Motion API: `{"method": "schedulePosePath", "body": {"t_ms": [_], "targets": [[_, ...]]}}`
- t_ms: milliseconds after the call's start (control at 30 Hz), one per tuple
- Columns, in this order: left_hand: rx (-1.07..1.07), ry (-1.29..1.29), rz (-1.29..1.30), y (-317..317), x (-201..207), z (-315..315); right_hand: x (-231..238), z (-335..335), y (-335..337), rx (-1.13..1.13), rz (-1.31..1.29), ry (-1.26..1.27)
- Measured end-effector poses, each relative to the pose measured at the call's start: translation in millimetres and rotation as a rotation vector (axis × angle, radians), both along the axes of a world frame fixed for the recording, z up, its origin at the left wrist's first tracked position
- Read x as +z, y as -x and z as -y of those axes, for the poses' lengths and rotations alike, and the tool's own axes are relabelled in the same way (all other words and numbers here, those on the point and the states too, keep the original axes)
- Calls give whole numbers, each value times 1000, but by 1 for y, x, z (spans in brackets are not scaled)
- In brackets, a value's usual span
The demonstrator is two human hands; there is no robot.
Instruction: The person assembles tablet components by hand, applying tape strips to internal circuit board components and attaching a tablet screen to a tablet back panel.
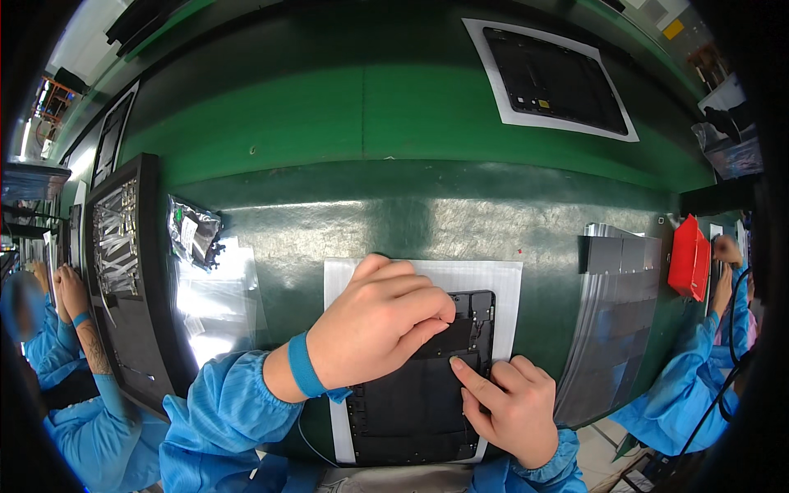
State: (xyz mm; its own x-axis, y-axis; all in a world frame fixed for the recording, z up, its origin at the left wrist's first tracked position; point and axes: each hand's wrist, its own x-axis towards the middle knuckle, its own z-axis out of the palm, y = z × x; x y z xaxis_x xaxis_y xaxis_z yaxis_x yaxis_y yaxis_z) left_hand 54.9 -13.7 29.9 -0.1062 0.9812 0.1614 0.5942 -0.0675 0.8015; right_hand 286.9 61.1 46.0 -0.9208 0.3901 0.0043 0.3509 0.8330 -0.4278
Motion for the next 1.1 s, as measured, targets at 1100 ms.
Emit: {"method": "schedulePosePath", "body": {"t_ms": [1100], "targets": [[-142,-158,-585,4,-2,8,1,6,6,-64,-32,-29]]}}
